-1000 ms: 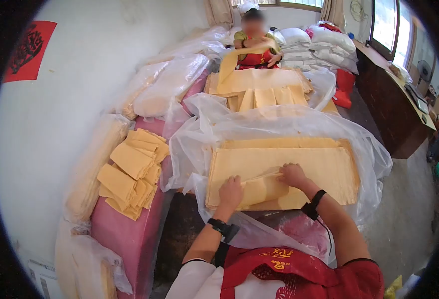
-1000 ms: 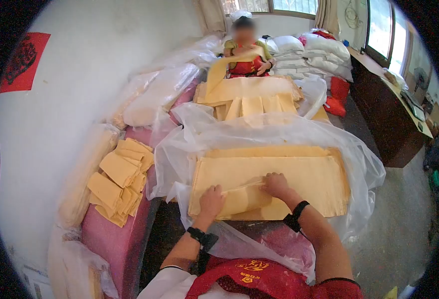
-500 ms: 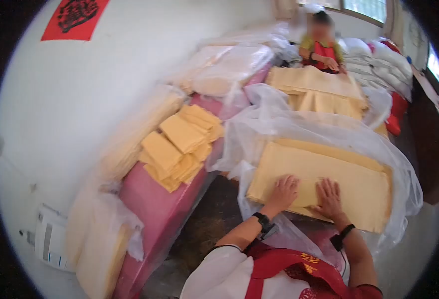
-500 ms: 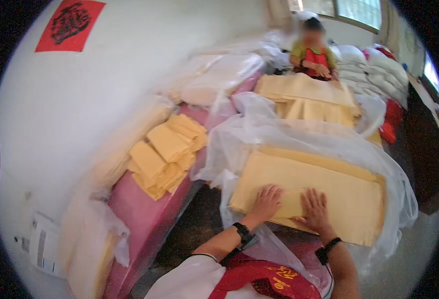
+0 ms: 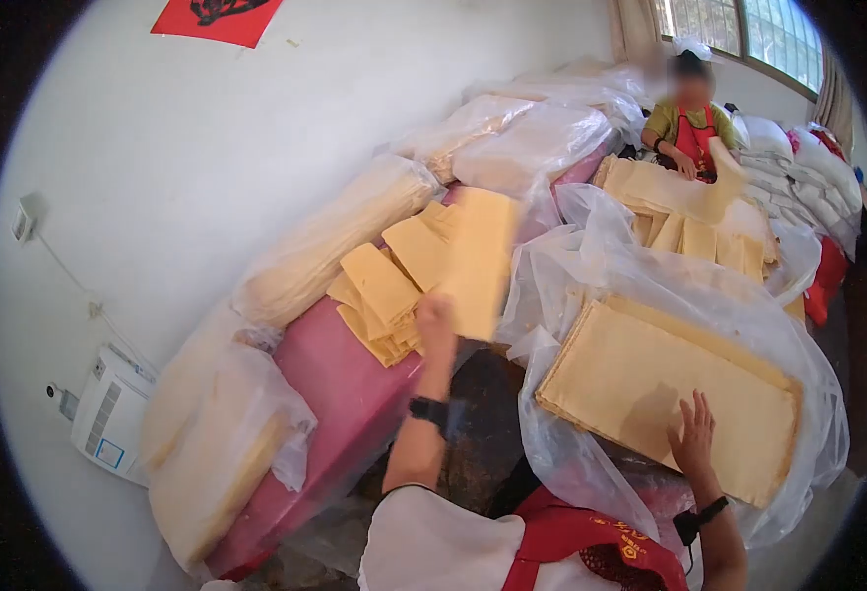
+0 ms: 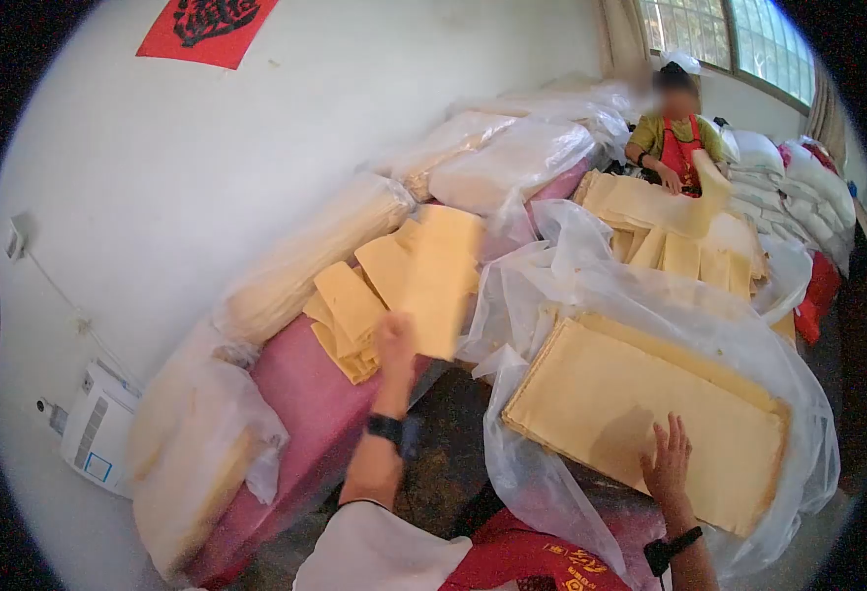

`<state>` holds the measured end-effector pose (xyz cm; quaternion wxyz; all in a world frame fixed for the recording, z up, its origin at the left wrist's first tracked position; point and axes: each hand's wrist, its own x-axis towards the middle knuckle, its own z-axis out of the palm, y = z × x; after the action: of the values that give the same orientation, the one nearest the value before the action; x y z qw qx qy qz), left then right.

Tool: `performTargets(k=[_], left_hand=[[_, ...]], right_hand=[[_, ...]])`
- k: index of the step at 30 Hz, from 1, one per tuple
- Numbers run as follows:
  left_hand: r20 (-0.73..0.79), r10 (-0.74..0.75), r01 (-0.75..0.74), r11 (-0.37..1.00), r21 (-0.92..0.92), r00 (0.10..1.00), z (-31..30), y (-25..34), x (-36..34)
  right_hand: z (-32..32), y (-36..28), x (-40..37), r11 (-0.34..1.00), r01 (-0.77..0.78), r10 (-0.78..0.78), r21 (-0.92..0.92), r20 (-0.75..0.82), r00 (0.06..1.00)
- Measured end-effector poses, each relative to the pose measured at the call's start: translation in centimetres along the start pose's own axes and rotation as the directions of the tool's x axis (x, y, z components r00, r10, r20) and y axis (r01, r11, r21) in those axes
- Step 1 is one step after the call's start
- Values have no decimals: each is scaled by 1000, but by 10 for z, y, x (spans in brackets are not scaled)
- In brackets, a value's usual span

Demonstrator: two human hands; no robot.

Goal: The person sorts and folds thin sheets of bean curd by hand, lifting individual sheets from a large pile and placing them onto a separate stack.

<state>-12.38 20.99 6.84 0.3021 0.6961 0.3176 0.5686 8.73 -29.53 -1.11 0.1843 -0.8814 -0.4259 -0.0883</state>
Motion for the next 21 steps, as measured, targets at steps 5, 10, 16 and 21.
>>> performTargets(k=[5,10,16,21], left_hand=[[-361,101,54,916,397,927,-81,-119,85],[10,-294,223,745,629,956,-95,-117,85],[288,136,-272,815,511,948,-8,34,-7],[838,75,-372,915,158,540,74,13,-161]], right_hand=[[27,-16,-6,999,-25,23,36,78,997],[15,-36,-12,999,-43,45,-20,102,994],[24,-50,-6,999,16,-13,-28,111,994],[33,-58,-4,999,28,-26,-25,78,997]])
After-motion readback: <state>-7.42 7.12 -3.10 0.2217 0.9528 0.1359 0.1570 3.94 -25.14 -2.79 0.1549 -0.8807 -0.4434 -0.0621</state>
